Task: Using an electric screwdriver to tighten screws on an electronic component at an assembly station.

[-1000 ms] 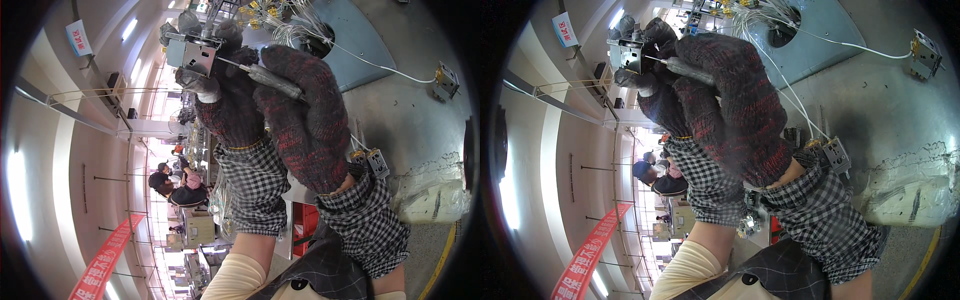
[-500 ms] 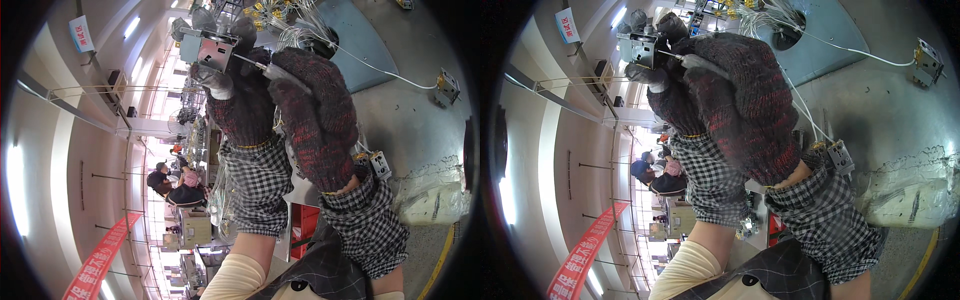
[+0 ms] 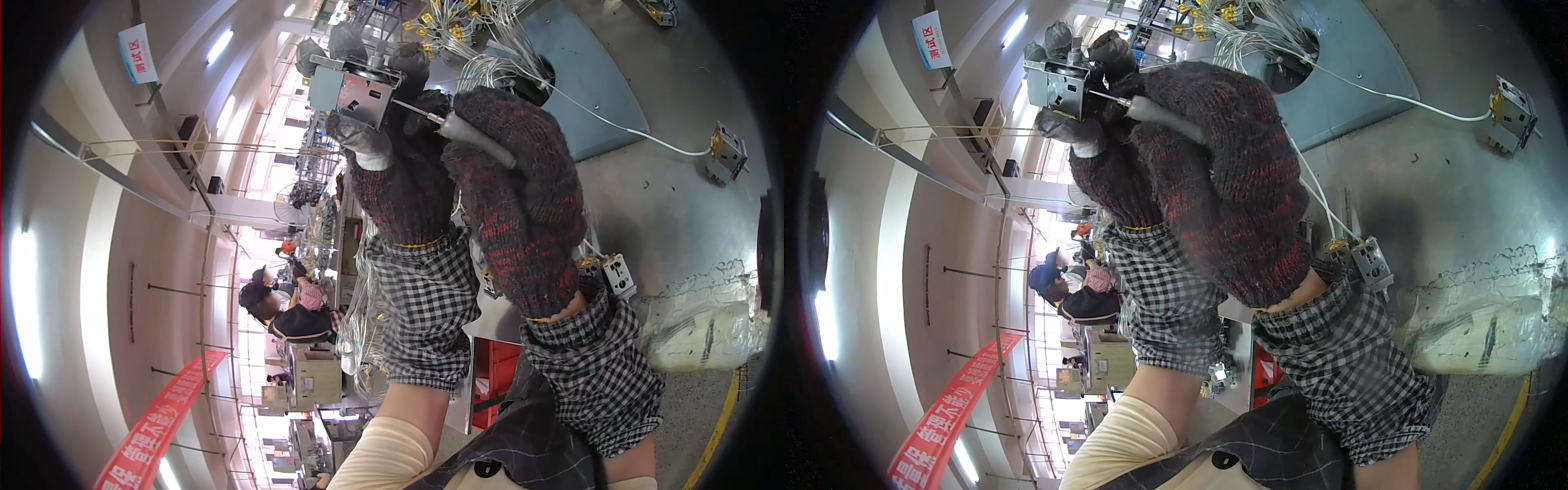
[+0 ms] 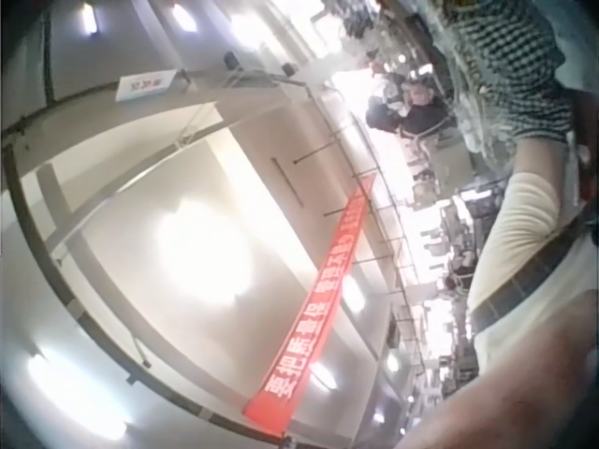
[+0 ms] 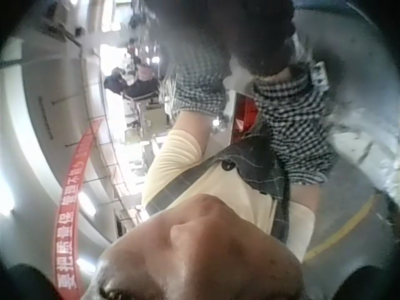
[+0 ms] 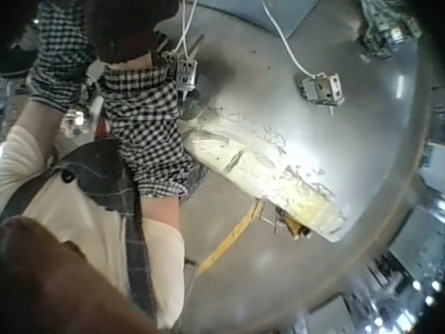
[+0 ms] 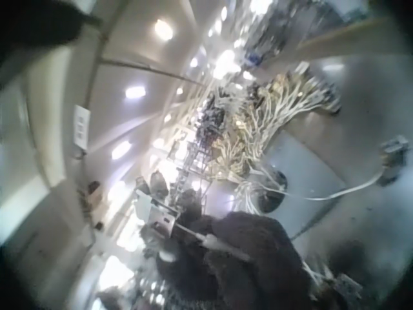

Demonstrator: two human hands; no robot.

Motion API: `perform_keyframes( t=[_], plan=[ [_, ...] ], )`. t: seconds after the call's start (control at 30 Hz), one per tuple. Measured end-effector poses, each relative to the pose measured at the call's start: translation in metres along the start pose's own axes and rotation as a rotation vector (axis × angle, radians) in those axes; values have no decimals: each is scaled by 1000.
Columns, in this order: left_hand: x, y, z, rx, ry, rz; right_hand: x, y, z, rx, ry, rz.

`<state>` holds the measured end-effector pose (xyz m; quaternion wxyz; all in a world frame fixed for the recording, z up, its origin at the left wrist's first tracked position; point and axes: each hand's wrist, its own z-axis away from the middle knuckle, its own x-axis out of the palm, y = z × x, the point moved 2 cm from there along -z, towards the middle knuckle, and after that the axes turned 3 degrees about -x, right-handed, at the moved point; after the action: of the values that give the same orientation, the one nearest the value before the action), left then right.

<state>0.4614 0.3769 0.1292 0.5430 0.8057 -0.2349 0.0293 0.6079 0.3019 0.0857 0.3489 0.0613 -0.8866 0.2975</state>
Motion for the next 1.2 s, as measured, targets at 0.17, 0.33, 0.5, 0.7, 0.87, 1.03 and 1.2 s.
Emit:
perform_keyframes(
  t=[0.17,0.33,0.5,0.7,0.87,1.03,1.2],
  plan=[
    [21,-5,5,-21,2,-17,5,10,7,90,72,-171],
    [27,-29,5,-42,163,-105,-15,24,10,-15,6,73],
    [34,3,12,-74,103,-242,1,2,3,-6,4,98],
    [31,-5,5,25,-63,-210,-3,10,8,16,13,39],
    [46,2,14,0,-26,-371,1,7,6,41,8,80],
    [36,-9,7,3,-12,-120,-4,10,6,-36,20,161],
    [46,1,10,-1,6,-133,-2,6,3,-7,34,105]
  ],
)
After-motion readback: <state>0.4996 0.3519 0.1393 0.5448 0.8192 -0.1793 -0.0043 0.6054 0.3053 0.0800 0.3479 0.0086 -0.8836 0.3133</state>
